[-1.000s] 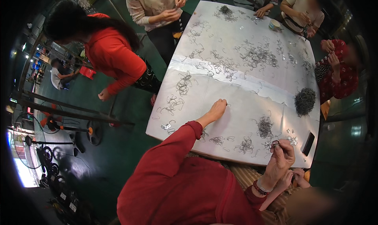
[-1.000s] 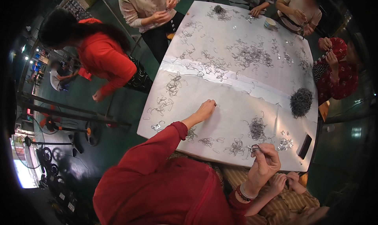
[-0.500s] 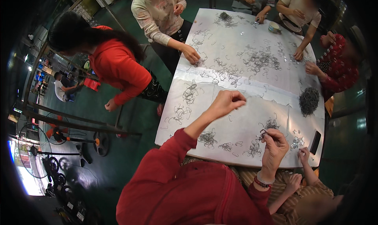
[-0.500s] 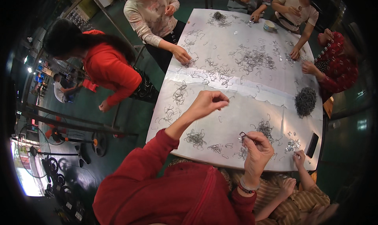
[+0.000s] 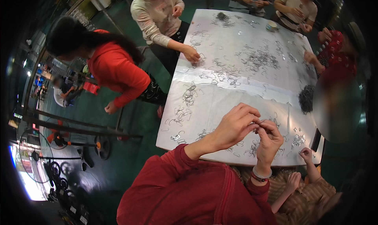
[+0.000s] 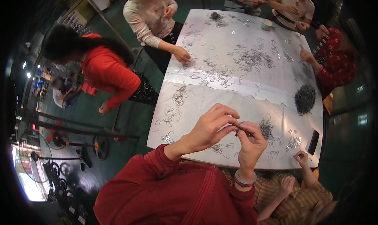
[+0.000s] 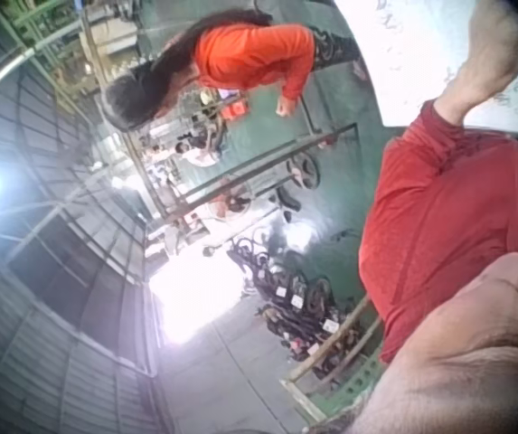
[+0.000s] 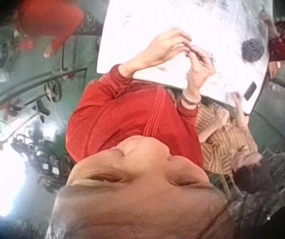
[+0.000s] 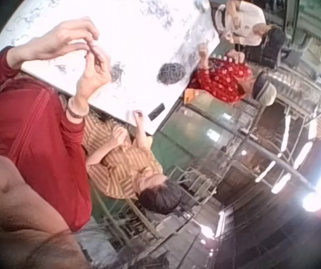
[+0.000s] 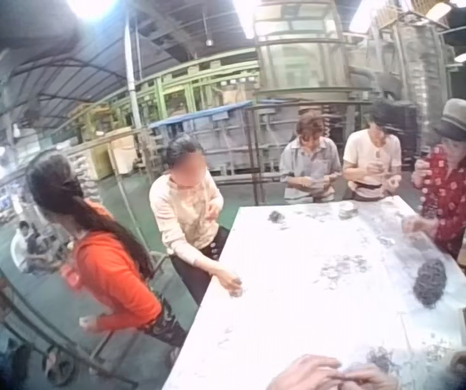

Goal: The person assembles small metal hooks into a chain by hand at a shared table. They pick hooks from piles, link them together, and occasionally hold up the growing chain to inspect it.

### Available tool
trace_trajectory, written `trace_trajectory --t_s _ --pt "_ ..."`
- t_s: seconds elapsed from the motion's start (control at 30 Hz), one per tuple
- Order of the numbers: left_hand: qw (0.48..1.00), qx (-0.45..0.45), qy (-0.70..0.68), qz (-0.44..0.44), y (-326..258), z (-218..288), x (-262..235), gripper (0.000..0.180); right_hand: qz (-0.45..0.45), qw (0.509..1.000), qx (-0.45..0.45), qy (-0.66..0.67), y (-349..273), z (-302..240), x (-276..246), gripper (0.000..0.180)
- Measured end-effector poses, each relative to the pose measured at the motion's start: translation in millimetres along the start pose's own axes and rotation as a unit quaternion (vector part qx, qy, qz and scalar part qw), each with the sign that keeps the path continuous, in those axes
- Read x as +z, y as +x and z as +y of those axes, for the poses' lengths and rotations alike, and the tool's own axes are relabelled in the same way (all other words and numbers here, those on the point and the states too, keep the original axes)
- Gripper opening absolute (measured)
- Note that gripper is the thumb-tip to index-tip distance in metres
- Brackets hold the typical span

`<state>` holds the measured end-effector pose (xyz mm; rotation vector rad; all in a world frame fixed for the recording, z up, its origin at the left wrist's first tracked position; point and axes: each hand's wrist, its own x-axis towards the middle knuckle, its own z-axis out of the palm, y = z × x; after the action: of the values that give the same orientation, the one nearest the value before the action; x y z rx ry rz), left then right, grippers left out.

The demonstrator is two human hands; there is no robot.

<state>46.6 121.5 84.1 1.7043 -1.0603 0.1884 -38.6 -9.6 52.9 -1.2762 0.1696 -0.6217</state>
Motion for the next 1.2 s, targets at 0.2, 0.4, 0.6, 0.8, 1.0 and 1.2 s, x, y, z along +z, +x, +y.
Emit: trace_trajectory --t_s 0.2,0.4,0.6,0.8,1.0,1.2 --pt "0.993 -0.097 -0.053 -0.046 -6 -4 8 0.026 -0.061 0.995 0.012 -0.081 5 -9 -10 0.022" --pt "0.968 -0.167 -0.185 -0.023 -7 2 31 0.012 0.092 0.979 0.139 -0.113 1 45 -125 0.026" --pt "0.968 -0.173 -0.179 -0.032 -11 -5 38 0.012 0.276 0.717 0.112 -0.63 -5 146 -344 0.026" --pt "0.972 -0.172 -0.157 -0.042 -6 -5 45 0.011 0.196 0.658 0.105 -0.719 -7 182 -421 0.015" --pt "0.976 -0.151 -0.15 -0.042 -3 -4 47 0.017 0.205 0.644 0.153 -0.722 -1 161 -424 0.02" --pt "0.987 -0.064 -0.133 -0.067 8 -4 44 0.018 0.208 0.927 0.129 -0.284 46 54 -248 0.022"
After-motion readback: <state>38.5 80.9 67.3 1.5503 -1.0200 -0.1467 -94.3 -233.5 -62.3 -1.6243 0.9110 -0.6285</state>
